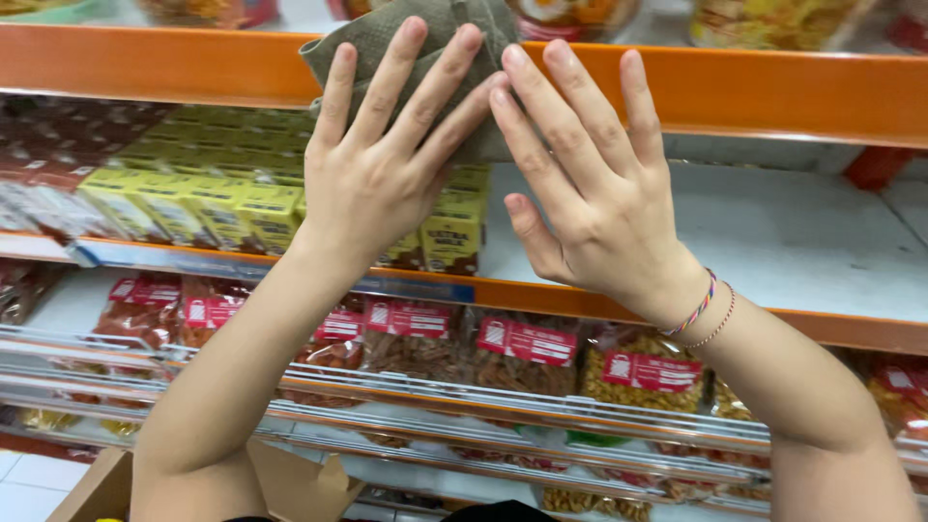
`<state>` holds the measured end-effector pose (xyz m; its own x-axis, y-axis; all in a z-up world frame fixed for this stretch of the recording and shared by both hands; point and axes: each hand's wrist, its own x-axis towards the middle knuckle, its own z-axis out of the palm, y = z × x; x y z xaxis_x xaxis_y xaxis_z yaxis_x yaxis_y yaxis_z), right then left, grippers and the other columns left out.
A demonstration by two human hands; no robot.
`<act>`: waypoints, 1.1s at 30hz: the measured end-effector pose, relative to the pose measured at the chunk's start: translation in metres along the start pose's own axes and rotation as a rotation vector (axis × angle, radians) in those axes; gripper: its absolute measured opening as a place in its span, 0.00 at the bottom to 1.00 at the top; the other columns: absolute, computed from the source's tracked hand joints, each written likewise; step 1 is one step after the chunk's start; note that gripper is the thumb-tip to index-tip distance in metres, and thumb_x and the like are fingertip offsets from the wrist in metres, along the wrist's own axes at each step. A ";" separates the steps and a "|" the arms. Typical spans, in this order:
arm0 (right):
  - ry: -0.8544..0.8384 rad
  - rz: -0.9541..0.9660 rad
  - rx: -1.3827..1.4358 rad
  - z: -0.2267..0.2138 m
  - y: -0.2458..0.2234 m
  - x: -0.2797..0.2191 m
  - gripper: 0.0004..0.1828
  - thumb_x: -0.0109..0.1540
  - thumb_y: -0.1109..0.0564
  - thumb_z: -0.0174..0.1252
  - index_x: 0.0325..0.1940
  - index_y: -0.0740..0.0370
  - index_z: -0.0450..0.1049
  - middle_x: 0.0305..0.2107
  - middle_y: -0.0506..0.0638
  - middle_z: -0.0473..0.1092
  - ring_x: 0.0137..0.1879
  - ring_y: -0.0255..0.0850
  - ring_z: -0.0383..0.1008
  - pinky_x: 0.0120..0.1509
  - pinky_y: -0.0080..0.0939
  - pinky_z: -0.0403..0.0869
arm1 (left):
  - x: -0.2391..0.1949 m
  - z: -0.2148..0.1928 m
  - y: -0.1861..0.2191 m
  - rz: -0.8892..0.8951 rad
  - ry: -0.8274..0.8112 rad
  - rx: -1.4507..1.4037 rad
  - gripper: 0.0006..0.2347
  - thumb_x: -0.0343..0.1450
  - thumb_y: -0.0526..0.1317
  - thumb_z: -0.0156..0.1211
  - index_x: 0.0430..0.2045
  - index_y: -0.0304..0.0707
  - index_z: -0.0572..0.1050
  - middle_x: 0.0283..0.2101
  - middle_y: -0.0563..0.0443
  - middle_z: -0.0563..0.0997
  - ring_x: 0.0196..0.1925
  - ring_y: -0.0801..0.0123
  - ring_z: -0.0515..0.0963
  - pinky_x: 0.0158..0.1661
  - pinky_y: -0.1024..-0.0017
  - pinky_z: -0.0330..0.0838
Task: The person sprays a cleaning solution onto a shelf in a grocery store aisle and wipes it down with a cloth. They then use a barcode scanner to scan several milk cartons and yogurt drink boxes from a cardboard box and place them onto the shelf.
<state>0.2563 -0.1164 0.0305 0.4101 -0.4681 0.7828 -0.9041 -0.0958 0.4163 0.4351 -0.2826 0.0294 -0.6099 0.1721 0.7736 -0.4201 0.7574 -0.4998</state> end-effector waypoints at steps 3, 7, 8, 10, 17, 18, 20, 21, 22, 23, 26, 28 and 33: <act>-0.068 -0.030 0.037 0.020 -0.026 0.037 0.33 0.73 0.52 0.52 0.80 0.71 0.63 0.77 0.61 0.55 0.83 0.56 0.50 0.84 0.69 0.43 | -0.039 -0.007 -0.048 -0.097 -0.044 -0.018 0.25 0.80 0.34 0.54 0.76 0.52 0.68 0.78 0.49 0.61 0.79 0.50 0.56 0.72 0.44 0.42; -0.093 -0.079 0.035 0.055 -0.066 0.079 0.36 0.69 0.53 0.56 0.80 0.71 0.62 0.78 0.58 0.53 0.84 0.52 0.49 0.85 0.66 0.42 | -0.093 -0.012 -0.113 -0.249 -0.048 0.103 0.29 0.76 0.31 0.54 0.77 0.50 0.65 0.79 0.48 0.58 0.81 0.51 0.53 0.77 0.47 0.40; -0.095 -0.091 0.028 0.063 -0.076 0.089 0.37 0.68 0.52 0.57 0.80 0.70 0.63 0.78 0.57 0.53 0.84 0.51 0.49 0.85 0.66 0.42 | -0.107 -0.014 -0.129 -0.292 -0.050 0.081 0.29 0.75 0.30 0.54 0.77 0.47 0.64 0.79 0.46 0.58 0.82 0.50 0.52 0.78 0.46 0.40; -0.096 -0.113 0.008 0.079 -0.094 0.106 0.38 0.67 0.52 0.57 0.80 0.70 0.63 0.78 0.57 0.54 0.84 0.50 0.50 0.85 0.64 0.42 | -0.134 -0.016 -0.158 -0.370 -0.039 0.047 0.29 0.75 0.31 0.54 0.77 0.44 0.61 0.80 0.44 0.55 0.83 0.49 0.49 0.78 0.47 0.39; -0.102 -0.107 -0.016 0.118 -0.134 0.141 0.37 0.68 0.52 0.57 0.80 0.70 0.64 0.78 0.57 0.55 0.84 0.48 0.50 0.85 0.64 0.43 | -0.204 0.001 -0.242 -0.672 0.259 -0.139 0.25 0.85 0.37 0.50 0.78 0.45 0.49 0.79 0.51 0.45 0.82 0.59 0.39 0.80 0.58 0.34; -0.104 -0.096 -0.017 0.121 -0.139 0.144 0.36 0.69 0.53 0.57 0.80 0.69 0.64 0.78 0.57 0.55 0.84 0.48 0.50 0.85 0.65 0.43 | -0.209 0.006 -0.245 -0.682 0.302 -0.156 0.25 0.86 0.37 0.49 0.78 0.46 0.49 0.79 0.52 0.45 0.82 0.59 0.38 0.79 0.59 0.33; -0.115 -0.092 -0.004 0.125 -0.146 0.148 0.36 0.68 0.53 0.57 0.80 0.70 0.64 0.78 0.58 0.55 0.84 0.49 0.50 0.85 0.66 0.43 | -0.210 0.017 -0.244 -0.680 0.330 -0.148 0.23 0.87 0.38 0.48 0.77 0.44 0.49 0.80 0.52 0.46 0.81 0.58 0.38 0.78 0.60 0.31; -0.121 -0.090 0.002 0.127 -0.150 0.151 0.36 0.68 0.53 0.57 0.79 0.70 0.65 0.78 0.58 0.55 0.84 0.50 0.50 0.85 0.66 0.44 | -0.212 0.017 -0.244 -0.668 0.286 -0.108 0.23 0.86 0.38 0.48 0.77 0.43 0.50 0.80 0.50 0.48 0.81 0.57 0.39 0.78 0.58 0.31; -0.121 -0.084 0.025 0.128 -0.153 0.153 0.35 0.68 0.53 0.57 0.78 0.71 0.65 0.77 0.59 0.55 0.84 0.51 0.51 0.84 0.67 0.44 | -0.213 0.017 -0.245 -0.650 0.247 -0.069 0.22 0.86 0.39 0.48 0.76 0.41 0.52 0.80 0.49 0.49 0.81 0.55 0.40 0.78 0.57 0.32; -0.121 -0.078 0.048 0.128 -0.156 0.154 0.35 0.67 0.53 0.58 0.77 0.71 0.66 0.76 0.60 0.56 0.83 0.51 0.51 0.83 0.67 0.44 | -0.216 0.013 -0.248 -0.629 0.180 -0.015 0.22 0.85 0.41 0.48 0.76 0.41 0.54 0.80 0.47 0.51 0.81 0.54 0.43 0.78 0.55 0.33; -0.130 -0.033 0.137 0.130 -0.164 0.151 0.33 0.67 0.54 0.59 0.76 0.71 0.67 0.75 0.61 0.57 0.81 0.54 0.52 0.81 0.70 0.44 | -0.223 0.013 -0.260 -0.793 0.311 -0.130 0.20 0.85 0.40 0.49 0.74 0.39 0.60 0.77 0.45 0.59 0.82 0.55 0.51 0.78 0.58 0.40; -0.140 0.008 0.184 0.132 -0.169 0.140 0.32 0.67 0.55 0.60 0.75 0.70 0.68 0.74 0.63 0.58 0.81 0.57 0.53 0.81 0.72 0.44 | -0.236 0.012 -0.258 -0.913 0.534 -0.346 0.18 0.85 0.40 0.48 0.72 0.38 0.60 0.75 0.40 0.63 0.79 0.54 0.57 0.76 0.59 0.46; -0.088 0.112 0.231 0.139 -0.182 0.082 0.28 0.66 0.54 0.59 0.69 0.68 0.72 0.69 0.67 0.63 0.78 0.62 0.55 0.80 0.75 0.42 | -0.300 0.000 -0.195 -0.784 0.747 -0.484 0.23 0.84 0.42 0.42 0.78 0.50 0.52 0.79 0.47 0.50 0.80 0.60 0.48 0.77 0.63 0.42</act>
<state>0.4381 -0.2591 -0.0453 0.3031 -0.5608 0.7705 -0.9508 -0.2327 0.2047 0.7001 -0.4813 -0.1053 0.3121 -0.2420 0.9187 -0.1081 0.9517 0.2874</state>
